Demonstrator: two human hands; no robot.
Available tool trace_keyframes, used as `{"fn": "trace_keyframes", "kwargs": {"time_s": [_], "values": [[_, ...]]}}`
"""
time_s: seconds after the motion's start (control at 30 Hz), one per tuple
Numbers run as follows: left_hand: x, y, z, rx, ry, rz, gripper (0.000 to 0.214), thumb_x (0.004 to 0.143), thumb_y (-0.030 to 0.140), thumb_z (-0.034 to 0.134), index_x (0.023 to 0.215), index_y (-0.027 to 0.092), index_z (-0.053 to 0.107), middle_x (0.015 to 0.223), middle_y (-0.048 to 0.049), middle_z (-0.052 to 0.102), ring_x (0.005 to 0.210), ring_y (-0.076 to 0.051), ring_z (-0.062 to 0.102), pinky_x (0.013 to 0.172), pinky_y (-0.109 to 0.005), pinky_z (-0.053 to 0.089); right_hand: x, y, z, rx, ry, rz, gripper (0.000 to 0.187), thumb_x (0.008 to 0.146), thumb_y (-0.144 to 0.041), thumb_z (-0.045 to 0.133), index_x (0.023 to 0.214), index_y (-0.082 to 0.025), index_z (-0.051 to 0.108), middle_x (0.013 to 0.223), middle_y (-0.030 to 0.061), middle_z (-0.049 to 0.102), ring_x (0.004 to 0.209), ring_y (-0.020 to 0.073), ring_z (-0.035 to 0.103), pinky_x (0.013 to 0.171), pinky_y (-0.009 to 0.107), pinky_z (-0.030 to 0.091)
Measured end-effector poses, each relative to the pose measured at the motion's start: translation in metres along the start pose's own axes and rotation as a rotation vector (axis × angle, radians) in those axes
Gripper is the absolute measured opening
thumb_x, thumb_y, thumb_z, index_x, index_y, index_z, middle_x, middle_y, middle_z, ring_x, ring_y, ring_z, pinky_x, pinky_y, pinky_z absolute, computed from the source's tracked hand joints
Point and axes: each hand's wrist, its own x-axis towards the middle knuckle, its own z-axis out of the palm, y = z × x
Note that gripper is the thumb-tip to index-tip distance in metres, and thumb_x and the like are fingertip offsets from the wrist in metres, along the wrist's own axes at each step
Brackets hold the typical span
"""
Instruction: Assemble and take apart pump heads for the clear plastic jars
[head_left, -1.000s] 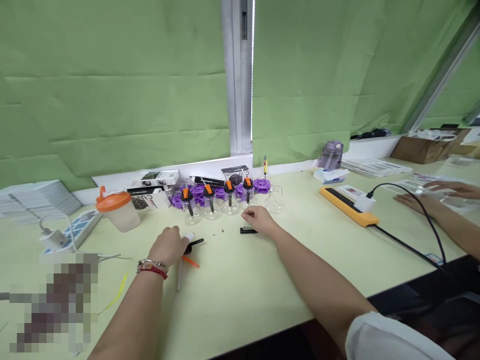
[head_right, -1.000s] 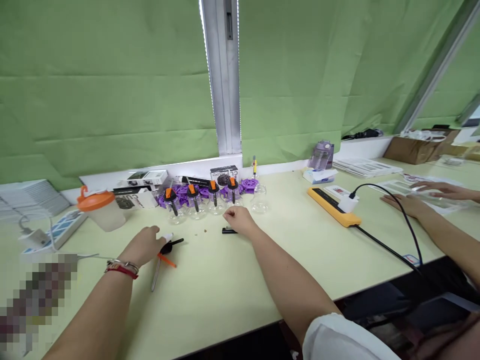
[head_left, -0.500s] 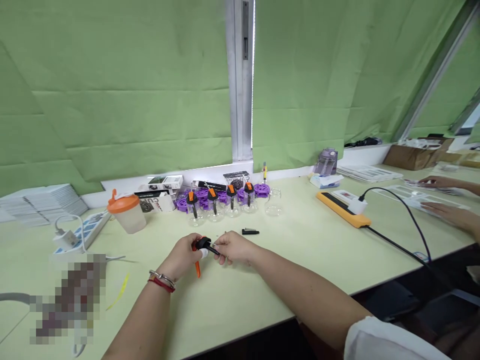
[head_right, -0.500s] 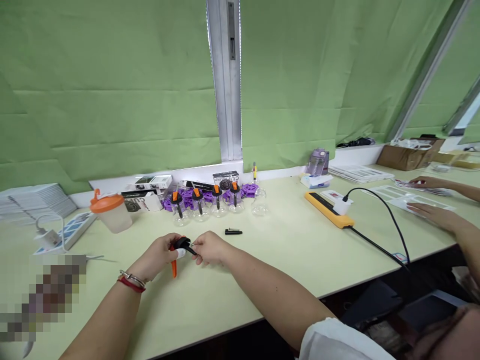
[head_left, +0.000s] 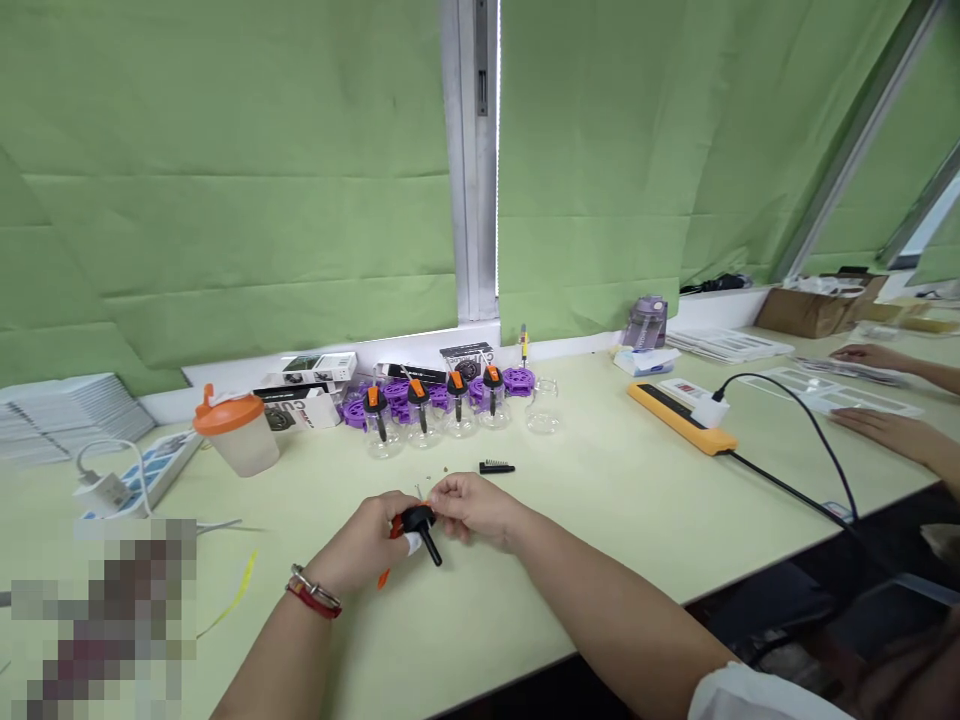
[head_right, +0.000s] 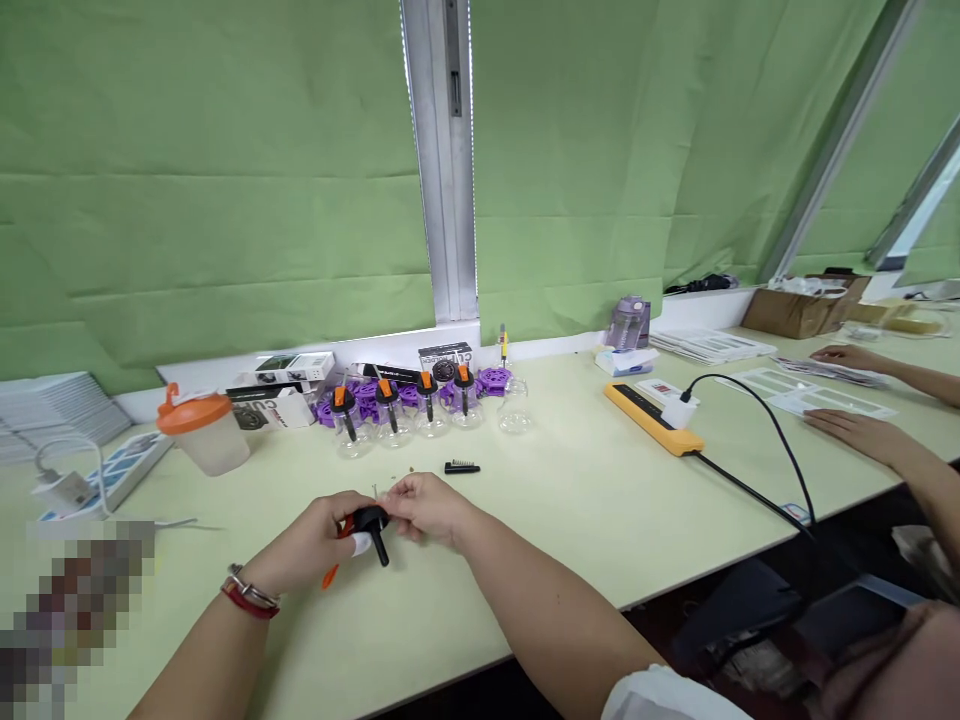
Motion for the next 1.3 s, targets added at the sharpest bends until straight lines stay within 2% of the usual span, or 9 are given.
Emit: {"fn": "trace_keyframes", "kwargs": {"time_s": [0.3, 0.47, 0.53, 0.67, 0.73, 0.83, 1.07, 1.2, 1.3], "values": [[-0.003, 0.004, -0.002, -0.119, -0.274, 0.11, 0.03, 0.066, 0.014, 0.053, 0.091, 0.018, 0.068, 0.085, -0.002, 0.06, 0.074, -0.014, 0.054, 0.068, -0.023, 0.042, 0.007, -0.002, -0.003, 0.119, 0.027, 0.141, 0.01, 0.072, -0.018, 0.062, 0.065, -0.013, 0.055, 0.05, -0.0027, 0.055, 0.036, 0.0041, 0.041, 0.035, 0.017, 0.023], [-0.011, 0.001, -0.016, -0.207, -0.269, 0.142, 0.034, 0.064, 0.017, 0.058, 0.096, 0.019, 0.07, 0.093, -0.005, 0.064, 0.08, -0.018, 0.058, 0.074, -0.026, 0.046, 0.025, -0.007, -0.004, 0.076, 0.337, -0.114, 0.014, 0.08, -0.023, 0.053, 0.068, -0.015, 0.052, 0.054, -0.0009, 0.056, 0.043, 0.0076, 0.05, 0.04, 0.019, 0.035], [-0.01, -0.006, -0.021, -0.229, -0.085, 0.072, 0.035, 0.066, 0.02, 0.057, 0.099, 0.018, 0.069, 0.095, -0.0064, 0.065, 0.084, -0.02, 0.059, 0.077, -0.028, 0.046, 0.032, -0.006, 0.0, -0.203, 0.372, -0.339, 0.012, 0.084, -0.024, 0.05, 0.079, -0.015, 0.056, 0.068, 0.003, 0.063, 0.061, 0.0114, 0.06, 0.054, 0.021, 0.046], [-0.003, -0.028, -0.023, -0.196, 0.34, -0.18, 0.043, 0.068, 0.028, 0.056, 0.109, 0.016, 0.064, 0.088, -0.0047, 0.067, 0.074, -0.019, 0.058, 0.067, -0.03, 0.046, 0.042, -0.001, 0.01, -1.158, 0.104, -0.591, 0.015, 0.085, -0.014, 0.047, 0.088, -0.015, 0.062, 0.096, 0.0094, 0.065, 0.088, 0.0182, 0.061, 0.077, 0.029, 0.047], [0.002, -0.038, -0.022, -0.164, 0.405, -0.278, 0.042, 0.068, 0.033, 0.057, 0.105, 0.015, 0.065, 0.079, -0.0031, 0.065, 0.067, -0.018, 0.056, 0.063, -0.029, 0.043, 0.044, 0.002, 0.016, -1.498, 0.005, -0.589, 0.018, 0.085, -0.009, 0.045, 0.088, -0.013, 0.062, 0.096, 0.0107, 0.064, 0.085, 0.0195, 0.061, 0.075, 0.031, 0.046], [0.006, -0.046, -0.02, -0.144, 0.421, -0.343, 0.039, 0.066, 0.035, 0.059, 0.099, 0.015, 0.066, 0.071, -0.0014, 0.062, 0.063, -0.017, 0.054, 0.06, -0.028, 0.041, 0.045, 0.005, 0.02, -1.672, -0.024, -0.583, 0.02, 0.085, -0.007, 0.044, 0.088, -0.013, 0.062, 0.092, 0.01, 0.063, 0.084, 0.0204, 0.06, 0.071, 0.031, 0.046], [0.008, -0.056, -0.016, -0.155, 0.412, -0.329, 0.046, 0.063, 0.034, 0.062, 0.104, 0.015, 0.065, 0.068, 0.0, 0.06, 0.062, -0.017, 0.053, 0.06, -0.028, 0.04, 0.042, 0.002, 0.013, -1.487, 0.006, -0.543, 0.022, 0.081, -0.003, 0.045, 0.089, -0.013, 0.063, 0.097, 0.0094, 0.063, 0.096, 0.0193, 0.056, 0.077, 0.028, 0.043], [0.009, -0.055, -0.011, -0.23, 0.366, -0.233, 0.05, 0.064, 0.034, 0.064, 0.11, 0.015, 0.063, 0.081, -0.003, 0.066, 0.071, -0.019, 0.058, 0.066, -0.03, 0.044, 0.034, -0.008, 0.016, -0.972, 0.186, -0.437, 0.022, 0.089, -0.019, 0.042, 0.079, -0.014, 0.062, 0.083, 0.0059, 0.064, 0.08, 0.0148, 0.059, 0.069, 0.024, 0.043], [0.009, -0.044, -0.005, -0.337, 0.283, -0.145, 0.051, 0.066, 0.034, 0.064, 0.113, 0.014, 0.062, 0.096, -0.0069, 0.068, 0.084, -0.022, 0.06, 0.076, -0.032, 0.046, 0.024, -0.015, 0.022, -0.504, 0.099, -0.123, 0.026, 0.089, -0.029, 0.045, 0.073, -0.014, 0.058, 0.064, 0.0011, 0.06, 0.054, 0.0101, 0.055, 0.051, 0.022, 0.041]]}}
